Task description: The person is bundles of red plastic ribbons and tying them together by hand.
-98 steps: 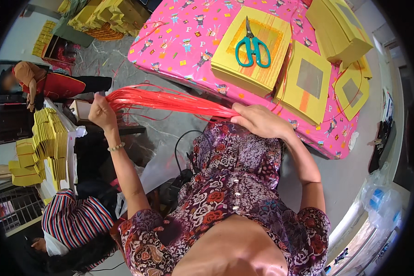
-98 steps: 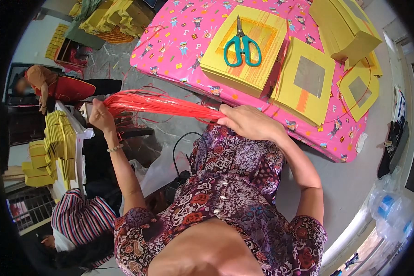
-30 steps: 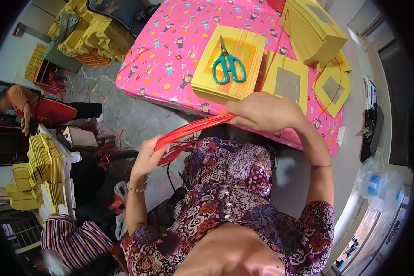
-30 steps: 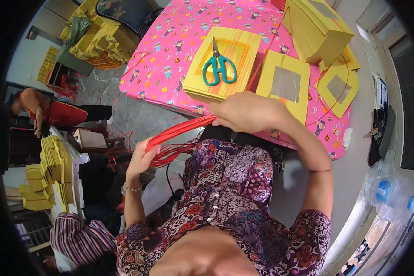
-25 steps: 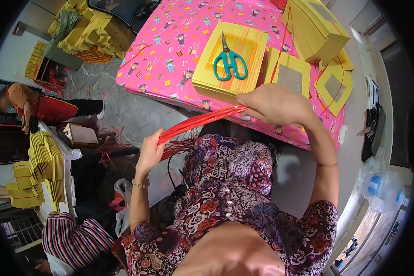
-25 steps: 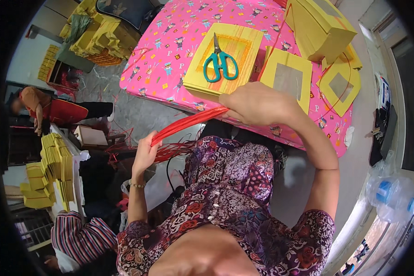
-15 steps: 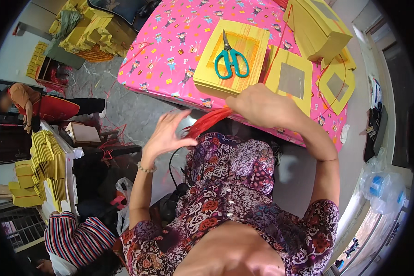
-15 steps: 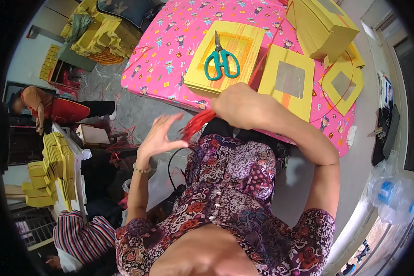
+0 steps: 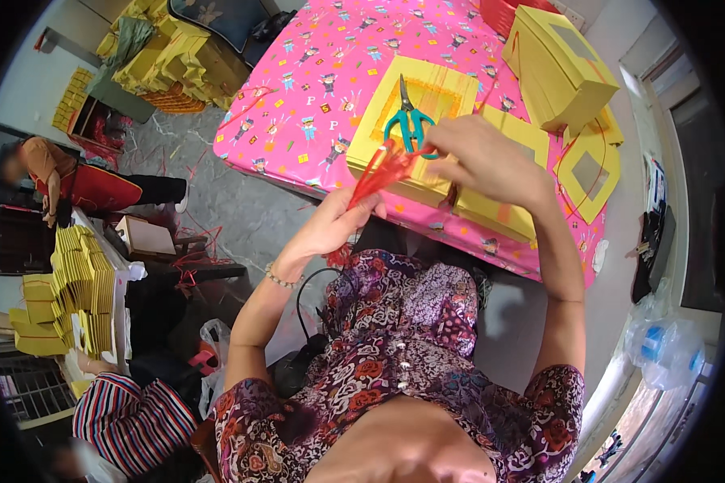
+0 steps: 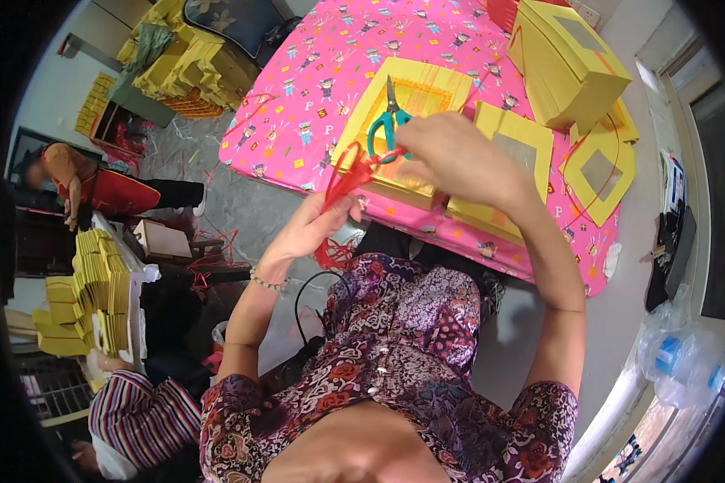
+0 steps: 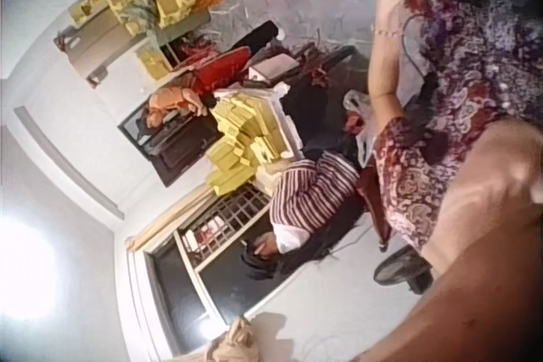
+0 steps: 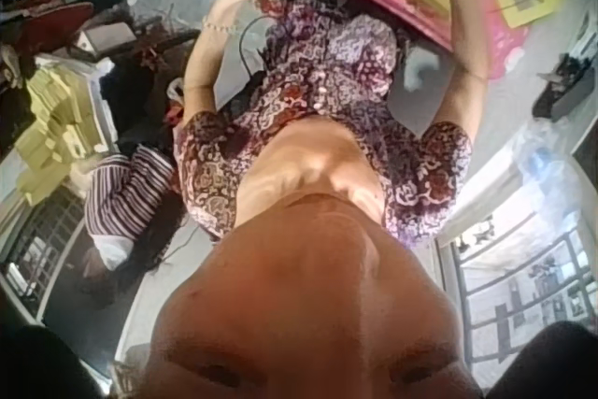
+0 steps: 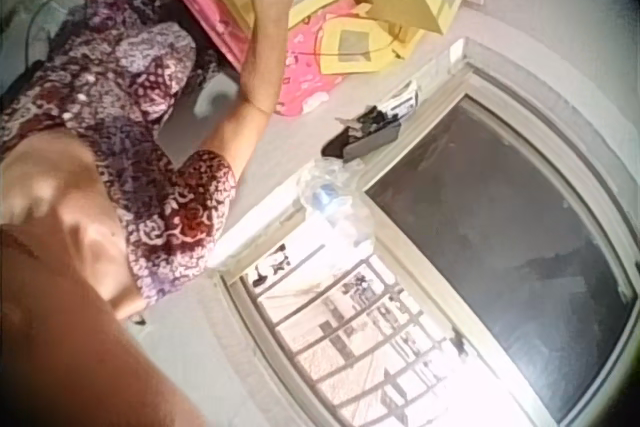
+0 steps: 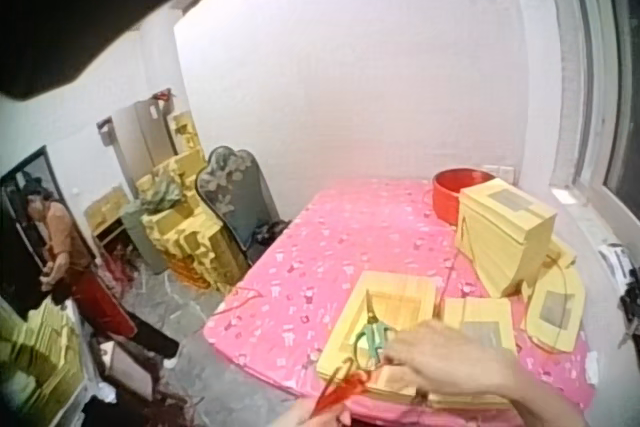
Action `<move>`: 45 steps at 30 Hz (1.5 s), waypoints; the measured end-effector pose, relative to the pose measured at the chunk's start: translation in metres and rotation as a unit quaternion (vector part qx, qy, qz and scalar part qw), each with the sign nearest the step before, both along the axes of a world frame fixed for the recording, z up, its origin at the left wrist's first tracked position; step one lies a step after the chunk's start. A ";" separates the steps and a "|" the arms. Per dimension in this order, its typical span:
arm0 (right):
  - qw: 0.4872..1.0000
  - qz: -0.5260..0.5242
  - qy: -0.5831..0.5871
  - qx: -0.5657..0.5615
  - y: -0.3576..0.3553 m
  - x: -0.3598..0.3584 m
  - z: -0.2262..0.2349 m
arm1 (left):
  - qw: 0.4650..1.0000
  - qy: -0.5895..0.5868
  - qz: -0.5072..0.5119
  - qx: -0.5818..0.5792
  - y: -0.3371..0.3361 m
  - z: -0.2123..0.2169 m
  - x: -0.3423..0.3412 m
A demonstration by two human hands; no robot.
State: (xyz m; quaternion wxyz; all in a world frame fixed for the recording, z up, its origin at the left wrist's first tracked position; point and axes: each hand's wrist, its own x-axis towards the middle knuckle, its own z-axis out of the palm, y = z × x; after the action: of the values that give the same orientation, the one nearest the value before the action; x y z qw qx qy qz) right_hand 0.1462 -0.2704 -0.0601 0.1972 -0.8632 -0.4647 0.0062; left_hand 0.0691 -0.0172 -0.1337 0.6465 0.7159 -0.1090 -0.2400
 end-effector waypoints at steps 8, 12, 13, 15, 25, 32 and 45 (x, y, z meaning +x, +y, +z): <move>0.917 -0.155 0.121 0.346 0.050 -0.002 -0.031 | 0.971 -0.143 0.178 -0.069 -0.029 0.001 0.011; 0.821 -0.175 0.228 0.493 0.084 -0.021 -0.036 | 0.947 -0.232 0.221 -0.001 -0.039 -0.014 0.021; 0.819 -0.203 0.214 0.491 0.086 -0.023 -0.038 | 0.948 -0.236 0.215 -0.006 -0.043 -0.012 0.020; 0.820 -0.192 0.166 0.512 0.094 -0.028 -0.044 | 0.945 -0.216 0.241 -0.049 -0.050 -0.006 0.017; 0.812 -0.173 0.131 0.542 0.115 -0.042 -0.030 | 0.886 -0.386 0.247 -0.075 -0.057 -0.024 0.027; 0.842 -0.294 -0.090 0.443 0.069 0.031 -0.045 | 0.819 -0.395 0.387 -0.155 -0.028 0.038 0.028; 0.903 -0.096 0.187 0.375 0.081 0.104 -0.029 | 0.851 -0.314 0.243 -0.343 -0.031 0.084 -0.021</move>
State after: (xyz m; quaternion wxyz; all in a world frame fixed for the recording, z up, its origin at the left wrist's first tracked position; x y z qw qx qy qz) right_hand 0.2498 -0.1895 -0.0894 0.5894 -0.7487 -0.3022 -0.0260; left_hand 0.0478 -0.0485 -0.0501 0.8198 0.4898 -0.2044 0.2152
